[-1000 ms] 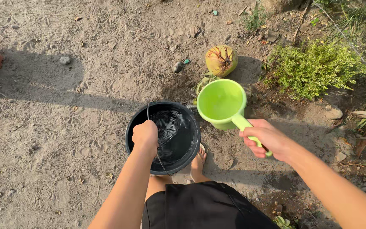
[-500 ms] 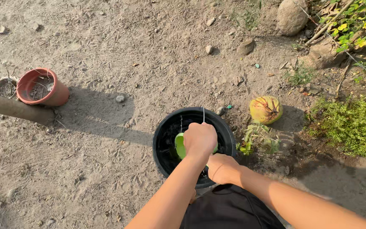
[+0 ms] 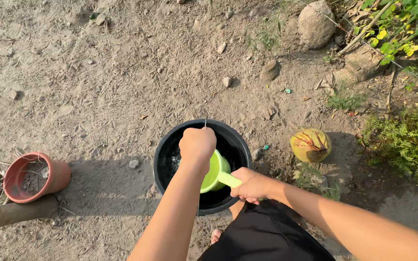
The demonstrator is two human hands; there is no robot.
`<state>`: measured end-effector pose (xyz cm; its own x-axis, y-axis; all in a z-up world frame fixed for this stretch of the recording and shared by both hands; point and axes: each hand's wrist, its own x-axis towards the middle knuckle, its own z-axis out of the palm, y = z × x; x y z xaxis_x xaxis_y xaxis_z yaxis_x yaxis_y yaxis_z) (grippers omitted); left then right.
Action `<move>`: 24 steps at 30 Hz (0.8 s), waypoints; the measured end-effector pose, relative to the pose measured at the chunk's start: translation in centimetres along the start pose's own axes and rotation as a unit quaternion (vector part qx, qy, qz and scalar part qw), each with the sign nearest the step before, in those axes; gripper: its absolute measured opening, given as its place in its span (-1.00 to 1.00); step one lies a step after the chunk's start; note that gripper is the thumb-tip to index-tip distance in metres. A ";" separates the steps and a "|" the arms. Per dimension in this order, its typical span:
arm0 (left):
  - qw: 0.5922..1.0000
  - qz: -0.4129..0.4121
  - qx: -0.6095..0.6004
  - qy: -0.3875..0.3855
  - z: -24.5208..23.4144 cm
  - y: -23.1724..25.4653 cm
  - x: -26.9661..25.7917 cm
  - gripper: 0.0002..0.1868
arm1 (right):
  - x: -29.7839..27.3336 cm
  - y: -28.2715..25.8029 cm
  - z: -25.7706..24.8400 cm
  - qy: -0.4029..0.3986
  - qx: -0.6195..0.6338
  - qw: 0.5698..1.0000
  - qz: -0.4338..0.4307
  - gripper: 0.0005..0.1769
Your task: The person fills a black bucket with water from a concrete ditch using a green dipper and then walks along a dirt path, pouring water onto various small plants and bushes.
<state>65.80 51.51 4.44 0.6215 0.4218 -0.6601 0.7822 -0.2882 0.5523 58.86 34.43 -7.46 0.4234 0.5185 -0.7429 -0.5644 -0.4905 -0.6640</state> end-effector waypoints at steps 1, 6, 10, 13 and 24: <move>1.000 -0.011 -0.011 -0.002 -0.1 1.0 1.3 -0.56 | -1.3 -1.1 -1.1 0.002 0.070 0.997 -0.011 -0.84; 0.997 -0.050 -0.051 0.031 -1.2 7.2 8.6 -0.58 | -5.7 -6.8 -6.9 0.117 0.073 0.990 -0.036 -0.88; 0.990 -0.072 -0.118 -0.007 -1.0 13.9 12.6 -0.57 | -9.4 -10.3 -11.0 0.207 0.147 0.967 -0.028 -0.92; 0.998 -0.023 -0.059 0.008 1.3 19.5 16.2 -0.57 | -10.0 -12.2 -14.3 0.274 0.210 0.938 -0.014 -0.87; 0.988 0.035 0.108 -0.102 6.4 30.7 32.6 -0.51 | 3.2 -16.5 -33.0 0.489 0.317 0.812 0.021 -0.79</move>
<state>110.35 50.91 -3.37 0.6532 0.2179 -0.7251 0.7138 -0.4967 0.4937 92.92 21.02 -1.67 0.5806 -0.4457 -0.6814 -0.7129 0.1261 -0.6899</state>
